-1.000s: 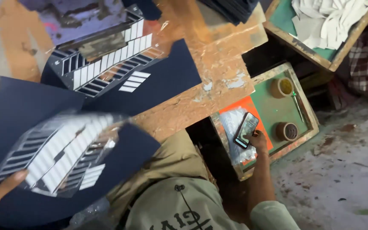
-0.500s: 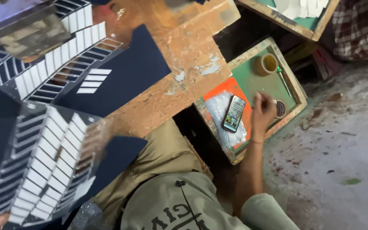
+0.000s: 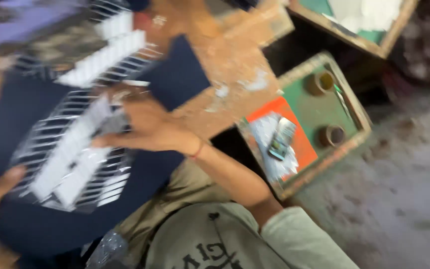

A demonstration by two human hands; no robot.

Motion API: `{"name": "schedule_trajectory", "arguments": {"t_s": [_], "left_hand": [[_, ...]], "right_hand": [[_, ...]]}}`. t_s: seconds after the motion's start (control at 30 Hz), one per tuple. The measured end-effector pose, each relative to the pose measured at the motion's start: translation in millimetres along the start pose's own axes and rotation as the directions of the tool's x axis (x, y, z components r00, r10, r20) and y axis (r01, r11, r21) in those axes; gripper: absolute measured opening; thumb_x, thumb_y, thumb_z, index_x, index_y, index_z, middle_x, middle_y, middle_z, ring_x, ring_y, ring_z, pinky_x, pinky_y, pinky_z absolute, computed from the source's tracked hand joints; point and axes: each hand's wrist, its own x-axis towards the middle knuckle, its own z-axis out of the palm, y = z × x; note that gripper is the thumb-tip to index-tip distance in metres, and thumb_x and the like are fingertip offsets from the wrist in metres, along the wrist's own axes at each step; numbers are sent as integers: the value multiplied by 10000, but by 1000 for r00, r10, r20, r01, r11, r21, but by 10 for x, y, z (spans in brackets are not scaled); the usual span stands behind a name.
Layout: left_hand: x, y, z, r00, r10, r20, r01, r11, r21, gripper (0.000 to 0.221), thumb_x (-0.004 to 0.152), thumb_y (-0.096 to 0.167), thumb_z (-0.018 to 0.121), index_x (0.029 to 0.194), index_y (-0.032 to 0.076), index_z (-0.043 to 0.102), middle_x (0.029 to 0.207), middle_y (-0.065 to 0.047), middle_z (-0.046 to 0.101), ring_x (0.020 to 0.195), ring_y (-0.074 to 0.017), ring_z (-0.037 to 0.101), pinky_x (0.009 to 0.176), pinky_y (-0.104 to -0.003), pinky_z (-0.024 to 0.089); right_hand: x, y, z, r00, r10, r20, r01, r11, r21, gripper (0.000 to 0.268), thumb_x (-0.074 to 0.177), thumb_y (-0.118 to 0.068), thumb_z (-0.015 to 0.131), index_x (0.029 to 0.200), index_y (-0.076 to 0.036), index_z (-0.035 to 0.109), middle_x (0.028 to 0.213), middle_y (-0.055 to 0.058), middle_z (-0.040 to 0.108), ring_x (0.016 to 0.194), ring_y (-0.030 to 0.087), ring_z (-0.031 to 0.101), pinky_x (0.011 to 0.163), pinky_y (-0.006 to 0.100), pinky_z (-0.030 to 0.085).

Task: Using a mechanical press to apply patterned transfer sheets onto pre-cut fabric pieces.

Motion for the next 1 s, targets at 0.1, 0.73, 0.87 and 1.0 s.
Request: {"name": "schedule_trajectory", "arguments": {"t_s": [0.1,0.73,0.87,1.0], "left_hand": [[-732,955,512,988,28,-149,-28,1000,1,354,908,293,727,1083,-9,787,942,-148,802,841,-231,692,765,-390,551],[-18,1668,803,950,200,-242,-256,939,-229,494,980,455,624,913,-20,743,780,-99,734,722,-156,697,655,-324,546],[-409,1715,813,894,380,-240,-433,870,-237,444,922,376,725,1135,-12,682,988,-113,738,903,-190,701,787,-335,551],[-1208,1643,1006,797,411,-442,-507,853,-122,627,786,149,862,1331,3,589,1241,-128,682,1145,-196,646,971,-334,513]], "right_hand": [[-4,-167,-177,939,-204,-277,145,965,-219,1087,779,-625,818,1454,129,422,1258,279,630,1139,382,647,976,408,517],[-1412,-511,359,641,-502,580,605,796,19,301,882,-80,627,1163,-123,723,1120,72,730,1060,240,692,955,394,548],[-1665,201,-421,991,-105,78,61,896,440,272,881,-38,690,1143,-100,655,1063,89,748,883,189,739,689,348,598],[-1286,590,-1314,797,213,-565,-130,974,183,208,1038,-90,729,1142,67,641,944,57,695,767,104,644,592,256,515]]}}
